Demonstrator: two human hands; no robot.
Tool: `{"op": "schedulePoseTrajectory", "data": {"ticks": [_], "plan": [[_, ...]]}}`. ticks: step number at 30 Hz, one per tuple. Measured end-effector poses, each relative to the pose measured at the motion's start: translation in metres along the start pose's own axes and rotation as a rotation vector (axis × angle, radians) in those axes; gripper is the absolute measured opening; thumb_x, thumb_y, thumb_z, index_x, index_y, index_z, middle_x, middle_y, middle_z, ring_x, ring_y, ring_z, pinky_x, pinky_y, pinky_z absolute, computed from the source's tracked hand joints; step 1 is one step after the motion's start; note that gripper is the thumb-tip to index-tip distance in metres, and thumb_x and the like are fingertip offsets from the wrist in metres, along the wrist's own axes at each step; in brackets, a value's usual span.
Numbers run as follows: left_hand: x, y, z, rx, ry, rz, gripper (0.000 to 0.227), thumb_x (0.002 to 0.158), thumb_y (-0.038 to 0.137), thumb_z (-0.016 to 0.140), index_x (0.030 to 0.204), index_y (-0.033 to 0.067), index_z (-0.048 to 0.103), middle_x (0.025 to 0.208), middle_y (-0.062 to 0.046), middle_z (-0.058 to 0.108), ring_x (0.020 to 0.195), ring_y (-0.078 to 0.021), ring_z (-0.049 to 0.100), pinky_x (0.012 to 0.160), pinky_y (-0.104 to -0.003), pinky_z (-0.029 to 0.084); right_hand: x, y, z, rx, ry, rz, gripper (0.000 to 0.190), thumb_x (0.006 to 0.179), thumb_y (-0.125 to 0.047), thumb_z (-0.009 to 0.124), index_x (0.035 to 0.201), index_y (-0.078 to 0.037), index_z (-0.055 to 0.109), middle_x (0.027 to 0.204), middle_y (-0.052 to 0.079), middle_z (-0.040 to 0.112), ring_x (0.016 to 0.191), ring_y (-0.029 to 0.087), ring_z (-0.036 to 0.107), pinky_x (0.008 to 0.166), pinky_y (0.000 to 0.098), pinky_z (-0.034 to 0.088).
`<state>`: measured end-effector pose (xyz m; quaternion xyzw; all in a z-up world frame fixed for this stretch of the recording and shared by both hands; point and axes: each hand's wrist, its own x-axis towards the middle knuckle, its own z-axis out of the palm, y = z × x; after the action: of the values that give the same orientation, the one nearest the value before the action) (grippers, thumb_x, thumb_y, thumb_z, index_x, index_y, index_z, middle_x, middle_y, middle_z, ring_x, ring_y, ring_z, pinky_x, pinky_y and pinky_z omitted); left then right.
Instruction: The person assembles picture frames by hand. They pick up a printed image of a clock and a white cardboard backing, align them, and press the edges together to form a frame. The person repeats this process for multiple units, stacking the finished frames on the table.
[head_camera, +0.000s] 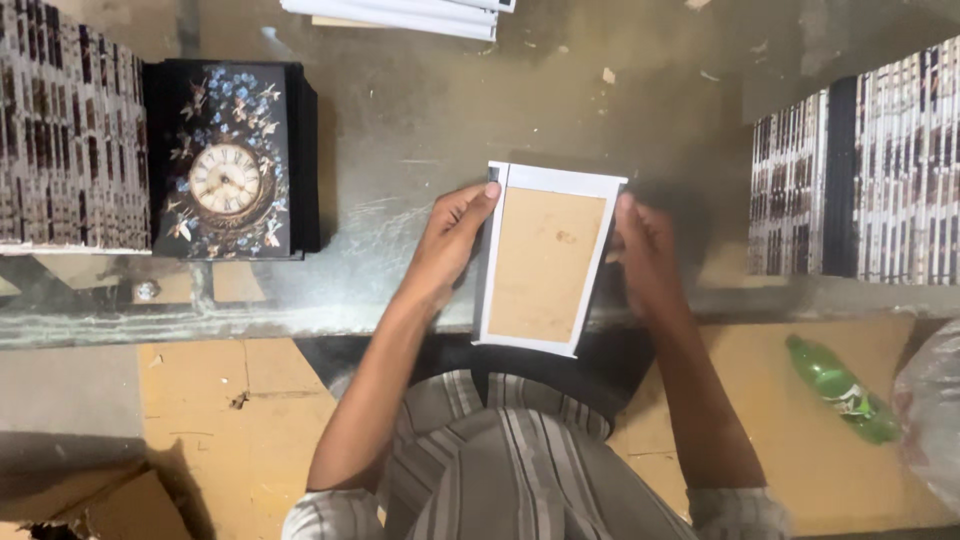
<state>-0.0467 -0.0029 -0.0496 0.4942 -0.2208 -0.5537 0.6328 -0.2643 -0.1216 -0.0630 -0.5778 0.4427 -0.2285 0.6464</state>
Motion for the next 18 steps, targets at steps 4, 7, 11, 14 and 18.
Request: {"op": "schedulePoseTrajectory", "data": {"ticks": [4, 7, 11, 14, 18], "plan": [[0.002, -0.005, 0.005, -0.076, 0.194, -0.039, 0.032, 0.103, 0.025, 0.060, 0.118, -0.0002, 0.073, 0.097, 0.001, 0.074, 0.085, -0.0054, 0.062, 0.077, -0.024, 0.048, 0.020, 0.004, 0.001, 0.190, -0.055, -0.012, 0.026, 0.110, -0.025, 0.058, 0.107, -0.004, 0.072, 0.094, -0.002, 0.071, 0.083, 0.003, 0.066, 0.063, 0.0204, 0.052], [0.001, -0.006, 0.005, -0.044, 0.246, -0.052, 0.033, 0.104, 0.026, 0.062, 0.108, -0.0029, 0.076, 0.093, -0.001, 0.076, 0.081, -0.0055, 0.062, 0.075, -0.024, 0.049, 0.024, 0.001, -0.001, 0.133, -0.050, 0.030, 0.024, 0.106, -0.024, 0.062, 0.113, -0.004, 0.073, 0.095, 0.000, 0.073, 0.079, 0.006, 0.065, 0.062, 0.0211, 0.049], [0.002, -0.005, 0.008, 0.000, 0.261, -0.008, 0.035, 0.104, 0.028, 0.062, 0.102, -0.0031, 0.079, 0.090, -0.001, 0.077, 0.080, -0.0042, 0.061, 0.077, -0.023, 0.050, 0.025, -0.008, -0.002, 0.171, 0.005, 0.133, 0.024, 0.103, -0.025, 0.062, 0.108, -0.004, 0.073, 0.094, 0.002, 0.075, 0.080, 0.007, 0.072, 0.060, 0.0216, 0.052], [0.002, -0.005, 0.011, -0.069, 0.270, 0.004, 0.032, 0.103, 0.026, 0.065, 0.100, -0.0032, 0.079, 0.088, -0.001, 0.076, 0.078, -0.0045, 0.061, 0.075, -0.023, 0.049, 0.026, -0.007, -0.002, 0.199, -0.016, 0.148, 0.024, 0.101, -0.024, 0.063, 0.107, -0.004, 0.074, 0.094, 0.002, 0.077, 0.081, 0.008, 0.074, 0.066, 0.0228, 0.060], [0.005, -0.006, 0.012, -0.112, 0.301, -0.023, 0.018, 0.097, 0.014, 0.074, 0.099, -0.0035, 0.079, 0.083, -0.002, 0.074, 0.073, -0.0059, 0.061, 0.071, -0.024, 0.048, 0.027, 0.005, -0.004, 0.186, -0.016, 0.104, 0.017, 0.102, -0.016, 0.072, 0.109, 0.000, 0.075, 0.095, 0.008, 0.074, 0.078, 0.008, 0.067, 0.063, 0.0224, 0.050]]}}
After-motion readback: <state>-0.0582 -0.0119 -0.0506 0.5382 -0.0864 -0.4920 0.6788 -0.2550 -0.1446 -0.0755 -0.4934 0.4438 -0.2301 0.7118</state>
